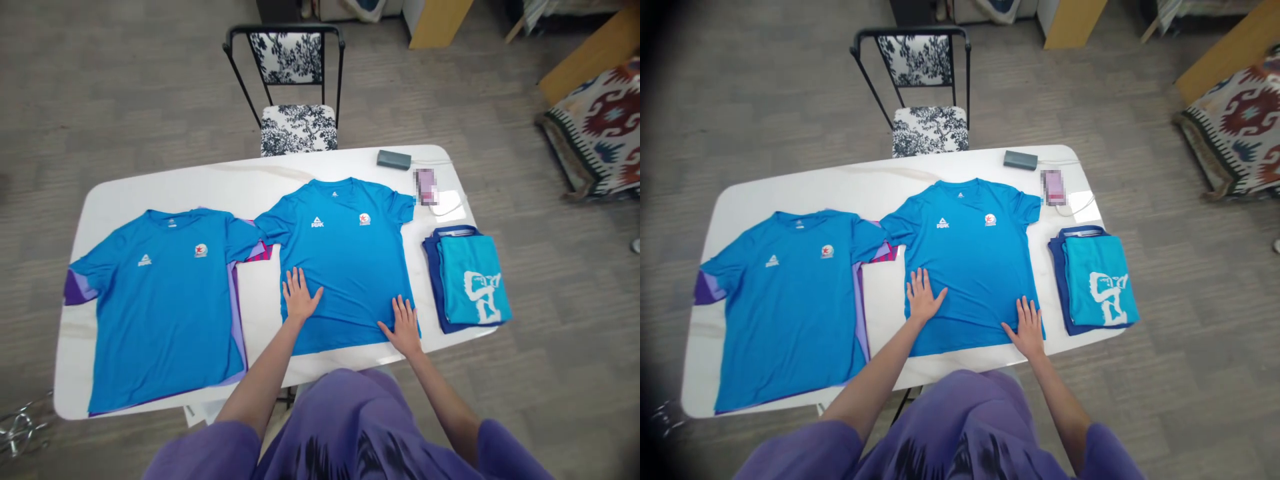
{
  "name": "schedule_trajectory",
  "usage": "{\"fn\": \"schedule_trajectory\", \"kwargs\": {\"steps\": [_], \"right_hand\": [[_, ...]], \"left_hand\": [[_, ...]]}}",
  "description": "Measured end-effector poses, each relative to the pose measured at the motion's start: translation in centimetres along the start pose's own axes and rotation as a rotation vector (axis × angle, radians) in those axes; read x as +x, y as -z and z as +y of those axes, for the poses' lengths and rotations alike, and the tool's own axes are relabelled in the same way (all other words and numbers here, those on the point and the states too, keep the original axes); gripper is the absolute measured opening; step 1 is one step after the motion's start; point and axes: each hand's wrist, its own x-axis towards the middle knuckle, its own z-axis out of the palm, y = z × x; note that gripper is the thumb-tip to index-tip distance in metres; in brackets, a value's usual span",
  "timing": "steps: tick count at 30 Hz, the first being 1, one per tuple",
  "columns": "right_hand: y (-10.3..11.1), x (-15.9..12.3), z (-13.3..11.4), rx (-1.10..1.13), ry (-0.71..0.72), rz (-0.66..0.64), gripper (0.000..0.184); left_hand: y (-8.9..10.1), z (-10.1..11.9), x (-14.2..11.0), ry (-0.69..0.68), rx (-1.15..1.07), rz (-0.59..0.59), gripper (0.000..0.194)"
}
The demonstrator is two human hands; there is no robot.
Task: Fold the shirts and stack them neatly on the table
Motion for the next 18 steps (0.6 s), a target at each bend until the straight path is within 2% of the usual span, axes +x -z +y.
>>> {"fn": "schedule_trajectory", "kwargs": {"steps": [3,5,7,9,11,13,15,18], "right_hand": [[0.7,3.1,-3.3,0.068,-0.023,0.062,0.086],[0.5,6.7,-6.2,0.127,-0.025,0.084,0.079],[0.0,11.0,-8.9,0.183,-0.057,0.098,0.075],[-0.8,15.0,-10.8,0.209,-0.148,0.107,0.076],[-1.6,17.9,-11.6,0.194,-0.248,0.102,0.078],[-2.2,19.4,-11.7,0.161,-0.297,0.093,0.078],[-2.6,19.9,-11.5,0.138,-0.304,0.096,0.078],[-2.8,20.1,-11.3,0.129,-0.311,0.104,0.078]], "left_hand": [[1.5,-0.6,0.5,0.01,-0.055,0.027,0.096],[3.2,-1.3,3.4,-0.023,-0.095,0.093,0.084],[5.2,-2.2,8.4,-0.092,-0.125,0.133,0.077],[6.9,-2.9,14.8,-0.165,-0.118,0.126,0.074],[7.8,-3.6,21.3,-0.222,-0.075,0.089,0.074],[7.9,-4.4,26.6,-0.243,-0.03,0.029,0.074],[7.5,-5.5,30.1,-0.224,0.021,-0.042,0.076],[7.5,-7.4,32.3,-0.249,0.122,-0.126,0.081]]}}
